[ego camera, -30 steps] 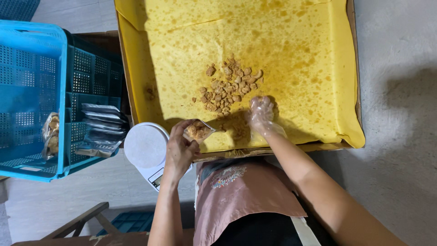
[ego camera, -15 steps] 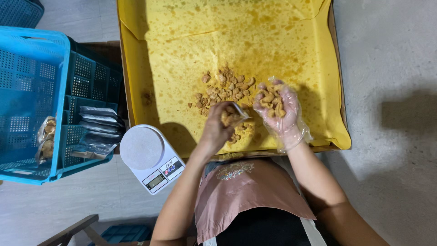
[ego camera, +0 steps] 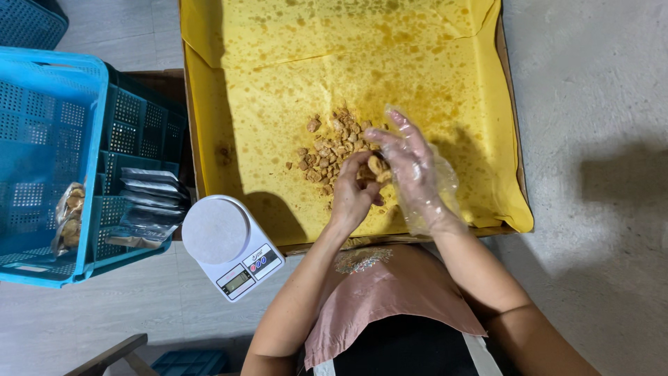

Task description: The person scoops cashews from a large yellow tray into small clear plastic bags, weighs each bag on a digital scale, and places the filled bags into a blue basket. The person also spreads and gathers cashews on the tray to prepare for packaging.

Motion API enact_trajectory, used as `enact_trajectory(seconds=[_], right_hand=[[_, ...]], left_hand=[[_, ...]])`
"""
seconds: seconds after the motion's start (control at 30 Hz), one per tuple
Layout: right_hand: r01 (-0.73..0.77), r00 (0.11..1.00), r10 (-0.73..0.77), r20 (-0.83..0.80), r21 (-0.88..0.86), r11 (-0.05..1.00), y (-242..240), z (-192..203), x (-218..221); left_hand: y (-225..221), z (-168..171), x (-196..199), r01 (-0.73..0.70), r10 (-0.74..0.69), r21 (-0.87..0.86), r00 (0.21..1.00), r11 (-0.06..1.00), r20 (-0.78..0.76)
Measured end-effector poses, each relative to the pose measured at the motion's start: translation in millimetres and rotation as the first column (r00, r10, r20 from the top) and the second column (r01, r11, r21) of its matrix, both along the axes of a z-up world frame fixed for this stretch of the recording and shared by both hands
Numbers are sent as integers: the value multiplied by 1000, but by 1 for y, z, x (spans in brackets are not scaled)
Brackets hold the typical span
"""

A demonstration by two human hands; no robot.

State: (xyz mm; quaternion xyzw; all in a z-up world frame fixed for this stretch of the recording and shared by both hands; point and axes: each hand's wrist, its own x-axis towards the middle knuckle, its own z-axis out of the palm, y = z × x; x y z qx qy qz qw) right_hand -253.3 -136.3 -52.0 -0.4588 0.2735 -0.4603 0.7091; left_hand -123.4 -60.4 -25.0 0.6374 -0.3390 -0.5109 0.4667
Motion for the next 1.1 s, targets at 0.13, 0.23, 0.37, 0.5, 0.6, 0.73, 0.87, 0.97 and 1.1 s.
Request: enact_trajectory(seconds=[0.13,0.23,0.37,0.5,0.6,0.73,0.87,0.97,1.1], right_hand=[[63,965,-74,250,50,997,-40,-23,-29],[-18,962,2,272,57,998,-69,-67,-44],[-201,979,202,-10,74,977,-67,-121,-33],[-226,508,240,-827,140,964,-68,-138,23],[-593,67,301,-951,204,779,-74,-127,58],[-910,4,-49,-999,-24,413,-70,-102,92],[-826,-240,143,-960,279,490,-66,-91,116],[-934,-238,-118,-964,194,301,-56,-100,117],[-725,-150,285,-947,301,620,-44,-131,102]], left_hand=[[21,34,23,107,-137,133,961,985,242],[42,67,47,303,-178,-72,718,950,673],[51,82,65,49,-239,500,915,865,325],[72,69,80,132,-113,26,711,991,694],[90,49,91,9,-53,72,762,997,645],[93,44,105,-68,2,65,707,996,707],[89,63,109,-234,91,281,893,931,442],[91,70,110,-193,73,214,881,958,468],[95,70,113,-227,93,265,895,937,437]])
